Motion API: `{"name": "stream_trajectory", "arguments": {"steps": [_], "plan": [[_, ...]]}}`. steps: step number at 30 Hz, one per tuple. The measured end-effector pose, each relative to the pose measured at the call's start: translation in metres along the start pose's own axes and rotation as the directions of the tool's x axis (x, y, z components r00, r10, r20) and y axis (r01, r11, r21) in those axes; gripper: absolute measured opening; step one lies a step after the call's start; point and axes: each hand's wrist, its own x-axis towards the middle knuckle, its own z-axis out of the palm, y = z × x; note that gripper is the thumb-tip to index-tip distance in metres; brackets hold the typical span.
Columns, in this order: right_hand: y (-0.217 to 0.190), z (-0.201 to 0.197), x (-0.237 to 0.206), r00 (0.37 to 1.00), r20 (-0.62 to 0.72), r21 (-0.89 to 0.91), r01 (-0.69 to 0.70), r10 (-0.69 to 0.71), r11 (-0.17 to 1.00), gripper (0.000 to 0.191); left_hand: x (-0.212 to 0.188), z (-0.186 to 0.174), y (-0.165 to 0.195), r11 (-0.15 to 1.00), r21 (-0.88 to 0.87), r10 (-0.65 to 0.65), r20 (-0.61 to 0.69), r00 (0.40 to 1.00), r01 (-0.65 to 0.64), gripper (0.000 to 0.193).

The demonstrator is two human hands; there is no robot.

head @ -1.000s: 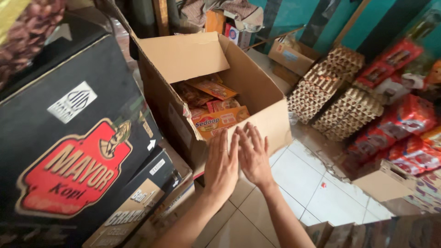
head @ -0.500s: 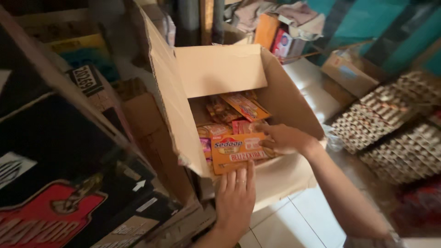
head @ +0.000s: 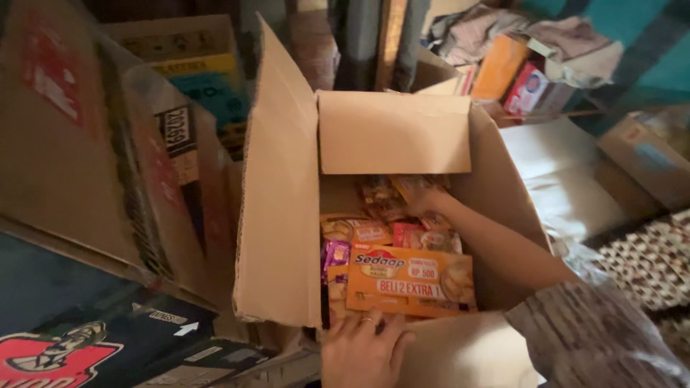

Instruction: The person repeatedly opens a cardboard box, picks out multiple packets of instant noodles, and places them into a separate box. The person also handles a small pink box and moves it to a different location.

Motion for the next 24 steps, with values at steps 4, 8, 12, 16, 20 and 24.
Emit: {"name": "stream_trajectory", "arguments": {"steps": [4,8,12,16,20,24], "plan": [[0.012,0.005,0.004,0.772,0.618,0.378,-0.458,0.149,0.804,0.052,0.025,-0.019,0.005,0.97,-0.028,-0.208,0.429,0.879,0.243,0.035],[0.013,0.01,0.003,0.7,0.703,0.475,-0.593,0.124,0.65,0.034,0.046,-0.036,0.016,0.974,-0.008,-0.199,0.44,0.876,0.226,0.05],[0.006,-0.013,-0.011,0.693,0.721,0.414,-0.45,0.017,0.792,0.037,0.066,-0.047,0.019,0.968,0.014,-0.232,0.424,0.876,0.249,0.054],[-0.001,-0.085,-0.051,0.678,0.719,0.386,-0.206,-0.153,0.899,0.053,0.076,-0.049,0.015,0.979,0.006,-0.195,0.3,0.934,0.202,0.047],[0.013,-0.15,-0.094,0.766,0.592,0.544,-0.151,-0.251,0.825,0.075,0.087,-0.042,0.006,0.982,0.064,-0.185,0.177,0.967,0.177,0.055],[0.02,-0.156,-0.104,0.758,-0.18,0.446,0.631,-0.627,0.635,0.078,0.093,-0.031,-0.001,0.972,0.128,-0.22,0.204,0.954,0.196,0.053]]}}
